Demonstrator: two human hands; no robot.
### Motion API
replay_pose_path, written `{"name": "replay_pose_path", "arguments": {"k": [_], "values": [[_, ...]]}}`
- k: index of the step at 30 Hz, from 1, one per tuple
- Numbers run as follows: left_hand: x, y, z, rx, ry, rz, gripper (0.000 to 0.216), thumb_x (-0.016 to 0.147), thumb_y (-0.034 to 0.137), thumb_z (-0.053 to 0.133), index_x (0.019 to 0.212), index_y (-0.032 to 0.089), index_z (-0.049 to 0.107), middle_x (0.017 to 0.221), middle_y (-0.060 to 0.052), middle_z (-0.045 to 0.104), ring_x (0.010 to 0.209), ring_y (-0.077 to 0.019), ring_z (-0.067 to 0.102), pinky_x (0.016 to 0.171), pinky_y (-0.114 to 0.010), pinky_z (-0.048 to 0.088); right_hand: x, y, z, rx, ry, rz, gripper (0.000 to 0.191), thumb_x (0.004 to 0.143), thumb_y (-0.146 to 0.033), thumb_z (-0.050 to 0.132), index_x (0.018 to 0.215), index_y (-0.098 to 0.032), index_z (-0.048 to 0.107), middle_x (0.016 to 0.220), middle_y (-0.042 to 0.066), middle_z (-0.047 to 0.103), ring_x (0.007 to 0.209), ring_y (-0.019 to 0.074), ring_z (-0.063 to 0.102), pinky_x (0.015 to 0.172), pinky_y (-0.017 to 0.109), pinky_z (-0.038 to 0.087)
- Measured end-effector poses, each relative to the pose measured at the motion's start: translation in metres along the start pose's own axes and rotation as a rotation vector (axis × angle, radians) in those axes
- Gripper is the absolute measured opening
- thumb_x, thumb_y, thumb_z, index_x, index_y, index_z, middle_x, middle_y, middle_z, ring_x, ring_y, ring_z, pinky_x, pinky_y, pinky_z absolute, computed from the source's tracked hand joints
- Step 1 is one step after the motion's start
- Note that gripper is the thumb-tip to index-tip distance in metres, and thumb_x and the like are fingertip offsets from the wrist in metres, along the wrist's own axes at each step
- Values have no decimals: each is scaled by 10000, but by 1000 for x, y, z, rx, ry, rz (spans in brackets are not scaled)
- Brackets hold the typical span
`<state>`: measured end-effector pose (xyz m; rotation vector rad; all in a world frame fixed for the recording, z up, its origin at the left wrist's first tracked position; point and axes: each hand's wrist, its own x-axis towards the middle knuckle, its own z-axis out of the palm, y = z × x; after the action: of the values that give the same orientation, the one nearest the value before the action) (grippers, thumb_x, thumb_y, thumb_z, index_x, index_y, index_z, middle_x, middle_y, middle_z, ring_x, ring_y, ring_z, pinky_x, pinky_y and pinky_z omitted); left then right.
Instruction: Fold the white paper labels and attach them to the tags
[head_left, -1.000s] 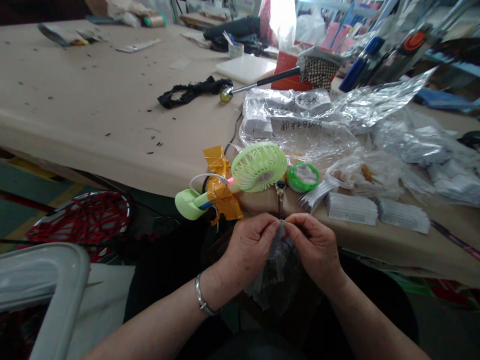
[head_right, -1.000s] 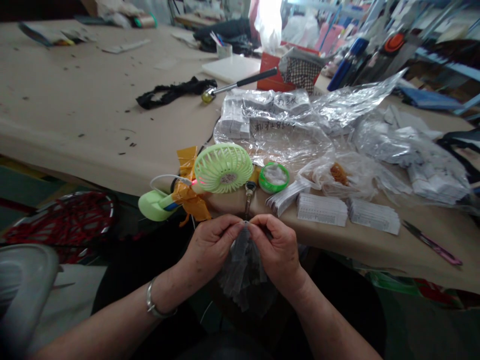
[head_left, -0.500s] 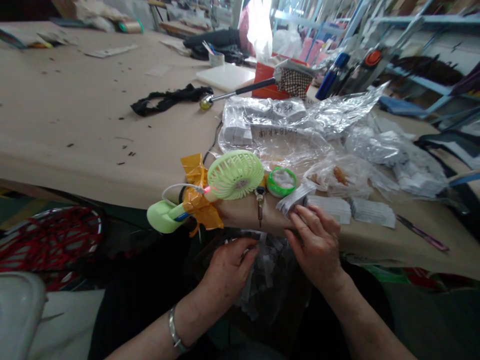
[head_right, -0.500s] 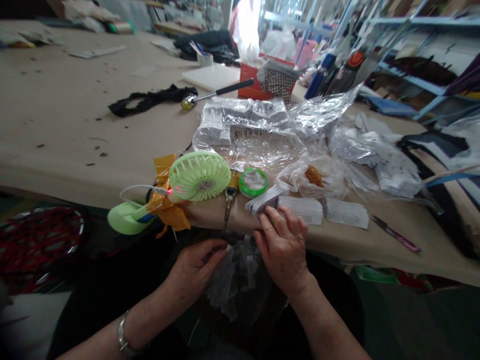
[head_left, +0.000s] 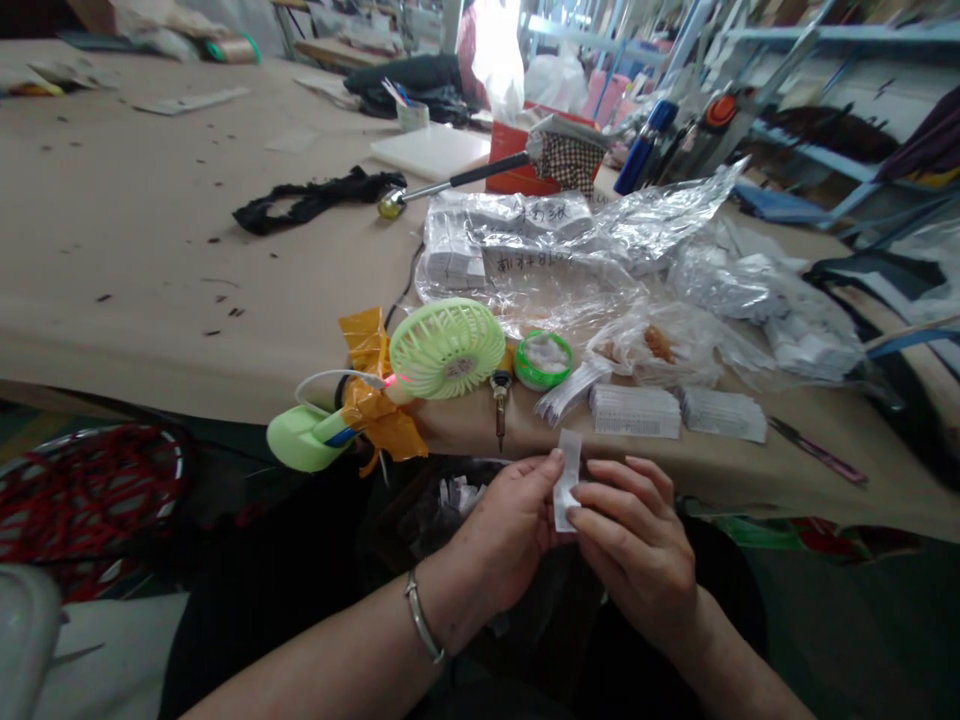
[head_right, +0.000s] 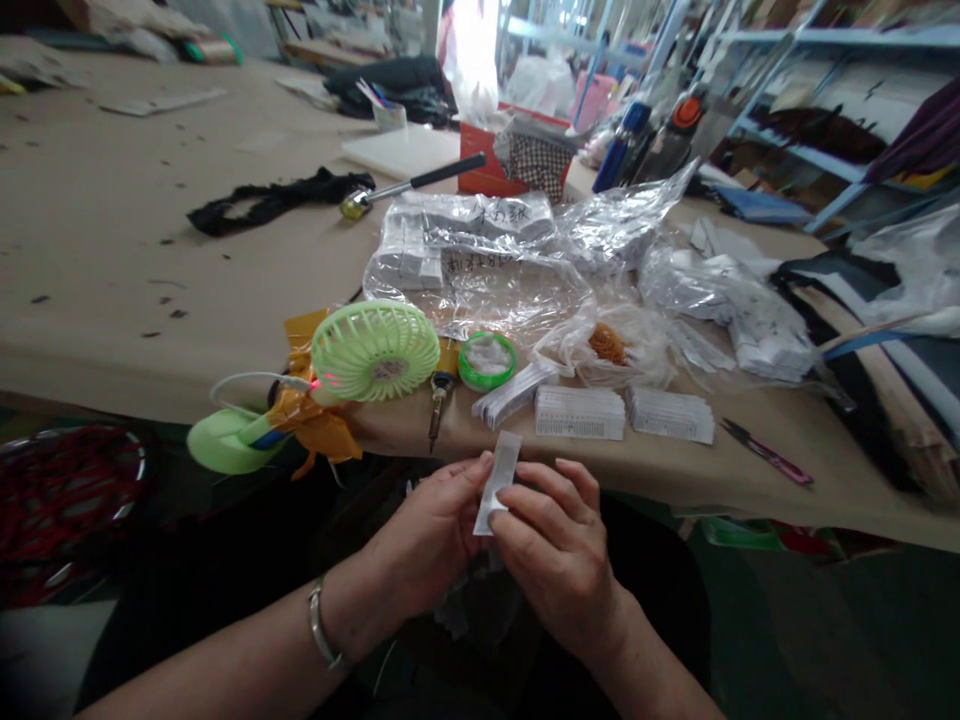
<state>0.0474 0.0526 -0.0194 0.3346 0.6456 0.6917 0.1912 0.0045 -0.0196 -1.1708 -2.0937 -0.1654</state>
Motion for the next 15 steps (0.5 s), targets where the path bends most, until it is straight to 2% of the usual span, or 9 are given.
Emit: {"name": "replay_pose_path", "arguments": {"k": [2, 5, 9, 12, 15], "values": [[5, -1, 6, -32, 47, 12, 148, 788, 233, 653, 808, 87, 647, 727, -48, 639, 581, -77, 573, 520, -161, 433, -5, -2, -3, 19, -27, -3, 174, 820, -111, 599, 919, -244, 651, 919, 6, 727, 1050, 208, 612, 977, 441, 394], [8, -1, 10, 17, 107, 2, 87, 803, 176, 625, 821, 92, 633, 722, -51, 644, 581, -95, 596, 551, -193, 477, -6, 13, -6, -20, -34, 12, 266, 815, -107, 602, 1050, -230, 620, 980, 34, 712, 1066, 219, 593, 953, 421, 431], [5, 0, 14, 147, 185, -39, 120, 859, 201, 554, 899, 105, 613, 701, -58, 661, 547, -111, 612, 560, -228, 505, -3, 42, -8, -308, -62, 160, 354, 837, -227, 604, 1181, -148, 571, 1099, 125, 652, 1097, 280, 544, 937, 444, 442], [3, -2, 15, 190, 212, -50, 124, 867, 200, 536, 894, 103, 609, 667, -45, 648, 522, -108, 607, 532, -215, 493, -3, 52, -7, -451, -113, 192, 315, 852, -241, 577, 1146, -131, 602, 1128, 131, 643, 1078, 293, 538, 932, 446, 428], [3, -5, 14, 216, 218, -59, 117, 863, 191, 536, 881, 102, 608, 659, -47, 646, 517, -111, 607, 524, -216, 493, -8, 55, -5, -437, -47, 160, 183, 858, -191, 571, 1018, -165, 657, 1021, 81, 692, 1000, 245, 578, 904, 391, 439]]}}
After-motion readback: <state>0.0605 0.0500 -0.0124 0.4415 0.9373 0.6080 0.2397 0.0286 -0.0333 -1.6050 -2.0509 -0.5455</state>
